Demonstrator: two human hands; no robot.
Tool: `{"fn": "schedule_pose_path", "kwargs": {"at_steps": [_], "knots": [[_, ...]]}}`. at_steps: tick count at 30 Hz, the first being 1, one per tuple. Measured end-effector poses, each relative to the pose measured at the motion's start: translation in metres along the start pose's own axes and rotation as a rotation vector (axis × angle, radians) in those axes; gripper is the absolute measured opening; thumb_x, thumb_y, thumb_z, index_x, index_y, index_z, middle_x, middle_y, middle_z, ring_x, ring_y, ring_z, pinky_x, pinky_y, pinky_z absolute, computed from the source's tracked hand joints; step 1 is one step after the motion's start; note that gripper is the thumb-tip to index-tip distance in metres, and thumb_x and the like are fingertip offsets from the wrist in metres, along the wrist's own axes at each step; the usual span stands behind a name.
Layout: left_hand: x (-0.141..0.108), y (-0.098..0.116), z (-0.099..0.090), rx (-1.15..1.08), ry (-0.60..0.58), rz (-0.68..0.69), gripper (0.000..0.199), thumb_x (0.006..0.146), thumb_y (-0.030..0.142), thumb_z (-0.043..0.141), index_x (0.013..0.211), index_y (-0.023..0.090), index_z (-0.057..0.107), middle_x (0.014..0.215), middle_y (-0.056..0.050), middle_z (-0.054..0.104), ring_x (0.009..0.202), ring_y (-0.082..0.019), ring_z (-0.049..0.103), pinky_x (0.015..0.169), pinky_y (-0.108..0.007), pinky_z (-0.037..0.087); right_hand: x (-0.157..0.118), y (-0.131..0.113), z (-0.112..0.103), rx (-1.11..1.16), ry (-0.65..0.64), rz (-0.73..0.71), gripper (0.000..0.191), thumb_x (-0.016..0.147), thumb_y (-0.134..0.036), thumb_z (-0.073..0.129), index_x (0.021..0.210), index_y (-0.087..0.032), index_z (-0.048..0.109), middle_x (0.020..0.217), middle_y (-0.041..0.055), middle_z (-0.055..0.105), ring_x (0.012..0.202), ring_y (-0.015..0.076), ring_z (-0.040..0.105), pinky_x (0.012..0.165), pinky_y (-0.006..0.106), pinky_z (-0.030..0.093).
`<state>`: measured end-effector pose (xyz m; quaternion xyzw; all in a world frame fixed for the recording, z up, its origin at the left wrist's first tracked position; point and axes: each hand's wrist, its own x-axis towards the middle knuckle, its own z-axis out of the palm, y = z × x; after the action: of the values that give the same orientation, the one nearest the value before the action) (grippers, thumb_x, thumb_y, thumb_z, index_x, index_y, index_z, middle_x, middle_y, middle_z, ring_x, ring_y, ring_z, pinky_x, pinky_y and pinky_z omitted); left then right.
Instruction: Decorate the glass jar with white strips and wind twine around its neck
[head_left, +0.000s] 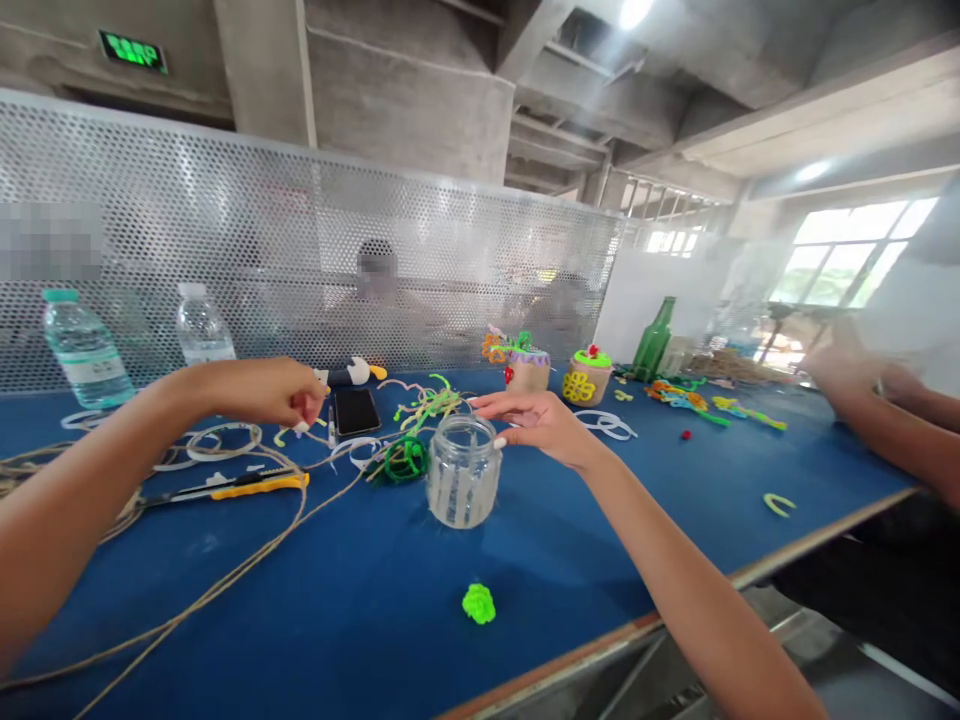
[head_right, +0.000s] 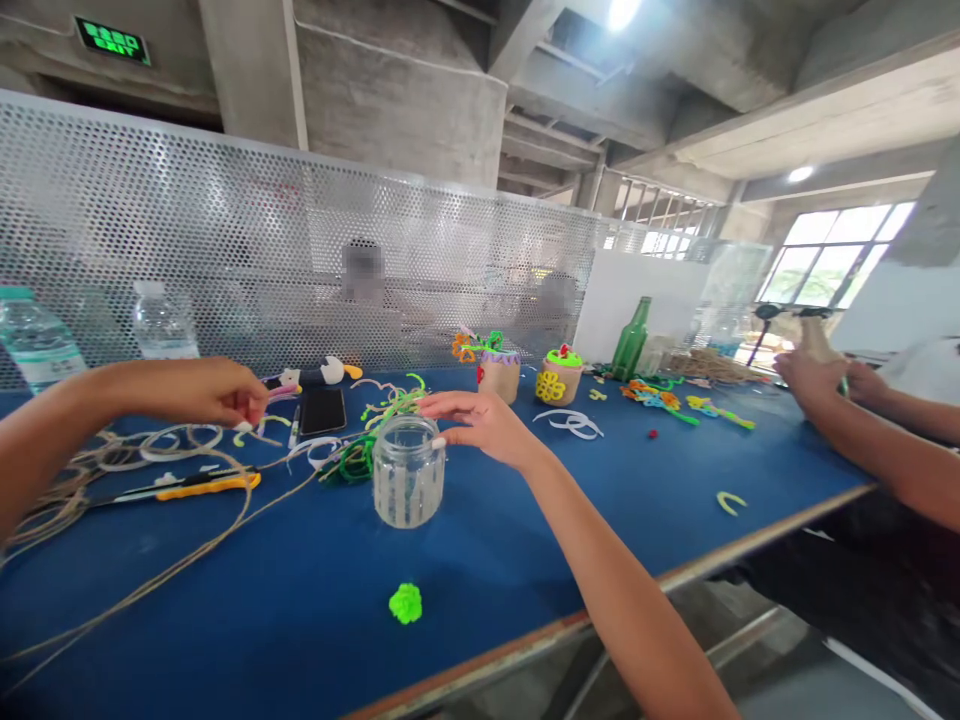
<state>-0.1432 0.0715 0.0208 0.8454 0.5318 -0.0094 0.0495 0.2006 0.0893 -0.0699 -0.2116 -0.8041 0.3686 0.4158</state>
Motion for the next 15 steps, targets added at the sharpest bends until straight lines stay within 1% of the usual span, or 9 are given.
{"fn": "schedule_pose_path", "kwargs": {"at_steps": [2, 4, 6, 9, 12, 13, 15], "knots": [[0.000, -0.017, -0.002, -0.041, -0.079, -0.036, 0.020, 0.062, 0.014, 0.047, 0.071, 0.014, 0.066, 0.065, 0.000, 0.064, 0.062, -0.014, 0.056, 0.055, -0.020, 0.035, 0.001, 0.006, 0.001, 0.045, 0.016, 0.024, 0.027, 0.070, -0.027, 0.078, 0.096, -0.028, 0.073, 0.123, 0.0042, 0.064, 0.118, 0.0202, 0.057, 0.100, 0.040, 0.046], [-0.001, -0.029, -0.004, -0.069, -0.104, -0.080, 0.031, 0.060, 0.017, 0.047, 0.083, 0.012, 0.067, 0.065, -0.001, 0.063, 0.059, -0.014, 0.055, 0.053, -0.020, 0.035, 0.003, 0.010, 0.003, 0.073, 0.022, 0.041, 0.021, 0.070, -0.030, 0.078, 0.091, -0.026, 0.073, 0.123, 0.0054, 0.063, 0.118, 0.0207, 0.056, 0.097, 0.040, 0.047], [-0.002, -0.036, -0.006, -0.090, -0.117, -0.114, 0.044, 0.060, 0.022, 0.049, 0.099, 0.011, 0.065, 0.069, -0.001, 0.064, 0.060, -0.015, 0.056, 0.053, -0.021, 0.036, 0.003, 0.012, 0.007, 0.091, 0.023, 0.049, 0.019, 0.068, -0.032, 0.080, 0.085, -0.024, 0.073, 0.118, 0.0060, 0.064, 0.116, 0.0211, 0.056, 0.095, 0.039, 0.048], [-0.006, -0.041, -0.010, -0.119, -0.143, -0.143, 0.058, 0.058, 0.031, 0.054, 0.113, 0.011, 0.061, 0.080, -0.004, 0.068, 0.070, -0.018, 0.060, 0.059, -0.022, 0.040, 0.004, 0.010, 0.013, 0.104, 0.024, 0.053, 0.020, 0.064, -0.033, 0.083, 0.078, -0.022, 0.072, 0.108, 0.0051, 0.065, 0.106, 0.0194, 0.060, 0.093, 0.038, 0.048], [-0.011, -0.041, -0.014, -0.132, -0.143, -0.167, 0.067, 0.056, 0.038, 0.057, 0.118, 0.012, 0.059, 0.092, -0.007, 0.069, 0.082, -0.021, 0.063, 0.066, -0.024, 0.043, 0.002, 0.005, 0.016, 0.095, 0.047, 0.046, 0.019, 0.059, -0.029, 0.086, 0.070, -0.021, 0.072, 0.093, 0.0027, 0.063, 0.097, 0.0166, 0.060, 0.089, 0.032, 0.048], [-0.013, -0.040, -0.015, -0.134, -0.139, -0.172, 0.067, 0.056, 0.039, 0.057, 0.118, 0.013, 0.059, 0.094, -0.007, 0.068, 0.084, -0.022, 0.063, 0.068, -0.024, 0.044, 0.002, 0.004, 0.016, 0.089, 0.058, 0.047, 0.018, 0.057, -0.027, 0.086, 0.068, -0.022, 0.073, 0.086, 0.0016, 0.062, 0.092, 0.0152, 0.060, 0.084, 0.029, 0.049], [-0.016, -0.038, -0.017, -0.136, -0.134, -0.179, 0.067, 0.055, 0.039, 0.057, 0.117, 0.014, 0.061, 0.095, -0.007, 0.068, 0.087, -0.022, 0.063, 0.070, -0.025, 0.044, 0.001, 0.004, 0.016, 0.085, 0.067, 0.067, 0.016, 0.058, -0.026, 0.086, 0.070, -0.022, 0.075, 0.073, -0.0007, 0.057, 0.075, 0.0114, 0.059, 0.067, 0.023, 0.050]]}}
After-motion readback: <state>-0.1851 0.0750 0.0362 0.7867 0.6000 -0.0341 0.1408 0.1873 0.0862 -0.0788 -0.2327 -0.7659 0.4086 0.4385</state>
